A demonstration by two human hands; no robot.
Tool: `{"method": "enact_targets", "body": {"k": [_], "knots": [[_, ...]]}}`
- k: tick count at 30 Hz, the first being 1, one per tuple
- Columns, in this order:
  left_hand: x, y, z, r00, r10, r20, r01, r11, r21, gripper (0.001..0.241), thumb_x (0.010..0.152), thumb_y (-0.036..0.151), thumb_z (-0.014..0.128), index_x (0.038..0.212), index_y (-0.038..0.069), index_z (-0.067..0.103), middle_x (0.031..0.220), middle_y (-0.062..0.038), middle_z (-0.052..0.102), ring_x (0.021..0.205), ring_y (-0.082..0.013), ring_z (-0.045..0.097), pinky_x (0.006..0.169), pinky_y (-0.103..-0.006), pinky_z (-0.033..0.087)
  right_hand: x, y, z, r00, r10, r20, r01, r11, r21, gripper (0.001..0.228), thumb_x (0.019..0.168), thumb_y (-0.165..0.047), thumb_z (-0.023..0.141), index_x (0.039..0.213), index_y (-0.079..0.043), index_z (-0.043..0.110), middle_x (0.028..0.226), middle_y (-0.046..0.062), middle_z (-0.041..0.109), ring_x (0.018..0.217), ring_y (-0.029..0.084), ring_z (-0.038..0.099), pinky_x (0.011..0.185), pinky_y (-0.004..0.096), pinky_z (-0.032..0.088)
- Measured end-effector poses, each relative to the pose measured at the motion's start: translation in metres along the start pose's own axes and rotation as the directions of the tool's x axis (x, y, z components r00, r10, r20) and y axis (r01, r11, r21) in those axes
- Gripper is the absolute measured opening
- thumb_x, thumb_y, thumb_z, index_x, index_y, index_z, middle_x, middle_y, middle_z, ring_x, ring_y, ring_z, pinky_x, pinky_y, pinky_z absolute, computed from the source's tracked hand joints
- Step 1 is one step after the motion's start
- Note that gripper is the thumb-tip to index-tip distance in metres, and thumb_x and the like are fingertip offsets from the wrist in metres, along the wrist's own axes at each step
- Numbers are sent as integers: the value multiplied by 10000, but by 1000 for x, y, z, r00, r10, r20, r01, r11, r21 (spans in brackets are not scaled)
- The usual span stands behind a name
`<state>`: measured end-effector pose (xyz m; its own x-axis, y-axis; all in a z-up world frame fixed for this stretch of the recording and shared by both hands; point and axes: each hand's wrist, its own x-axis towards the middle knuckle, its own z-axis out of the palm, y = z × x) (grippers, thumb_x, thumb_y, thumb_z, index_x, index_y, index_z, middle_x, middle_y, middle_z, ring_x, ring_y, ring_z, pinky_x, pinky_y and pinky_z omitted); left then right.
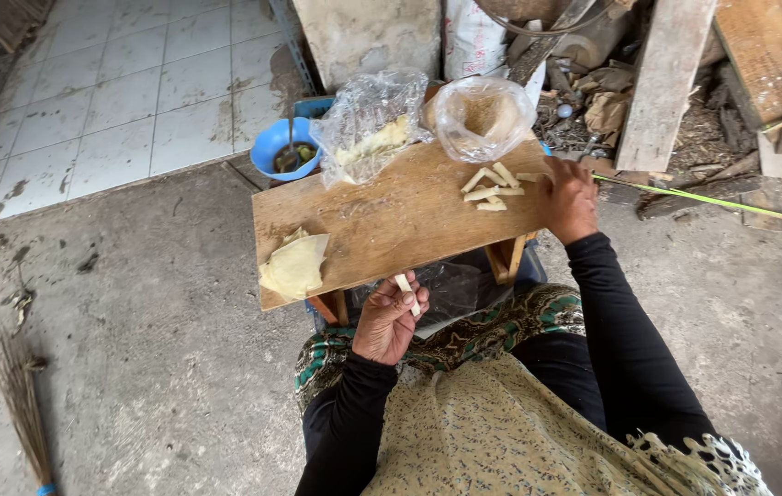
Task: The person prepares pastry by placing portions of filling onto triangular sheets of dough, folding the dough over the filling, and rolling it into thin cylindrical shapes.
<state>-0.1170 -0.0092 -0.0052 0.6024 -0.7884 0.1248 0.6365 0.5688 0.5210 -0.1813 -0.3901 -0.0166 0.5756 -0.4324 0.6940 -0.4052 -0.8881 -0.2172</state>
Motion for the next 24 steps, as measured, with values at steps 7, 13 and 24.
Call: {"method": "enact_targets", "body": {"k": [7, 13, 24], "knots": [[-1, -13, -17, 991, -26, -132, 34, 998, 54, 274, 914, -53, 745, 1186, -24, 729, 962, -86, 740, 883, -196, 689, 725, -335, 545, 0, -38, 57, 992, -118, 45, 120, 991, -50, 540, 1080, -550, 579, 1391, -111, 633, 1195, 177, 675, 1105, 338, 620, 921, 627, 489], [-11, -13, -27, 982, -52, -180, 69, 994, 88, 260, 925, -37, 748, 1183, -34, 719, 902, -85, 708, 854, -181, 679, 719, -312, 556, 11, -109, 16, 959, 89, 269, -105, 993, 46, 792, 809, -699, 719, 1351, -134, 602, 1202, 193, 622, 1115, 431, 555, 904, 636, 425], [-17, -15, -40, 967, -68, -248, 93, 991, 92, 233, 923, -24, 749, 1153, -28, 713, 877, -81, 688, 817, -182, 670, 699, -293, 555, 14, -145, 13, 974, -103, 204, 113, 993, -41, 317, 912, -394, 683, 1184, -238, 732, 1210, 189, 621, 1055, 375, 596, 783, 607, 496]]}}
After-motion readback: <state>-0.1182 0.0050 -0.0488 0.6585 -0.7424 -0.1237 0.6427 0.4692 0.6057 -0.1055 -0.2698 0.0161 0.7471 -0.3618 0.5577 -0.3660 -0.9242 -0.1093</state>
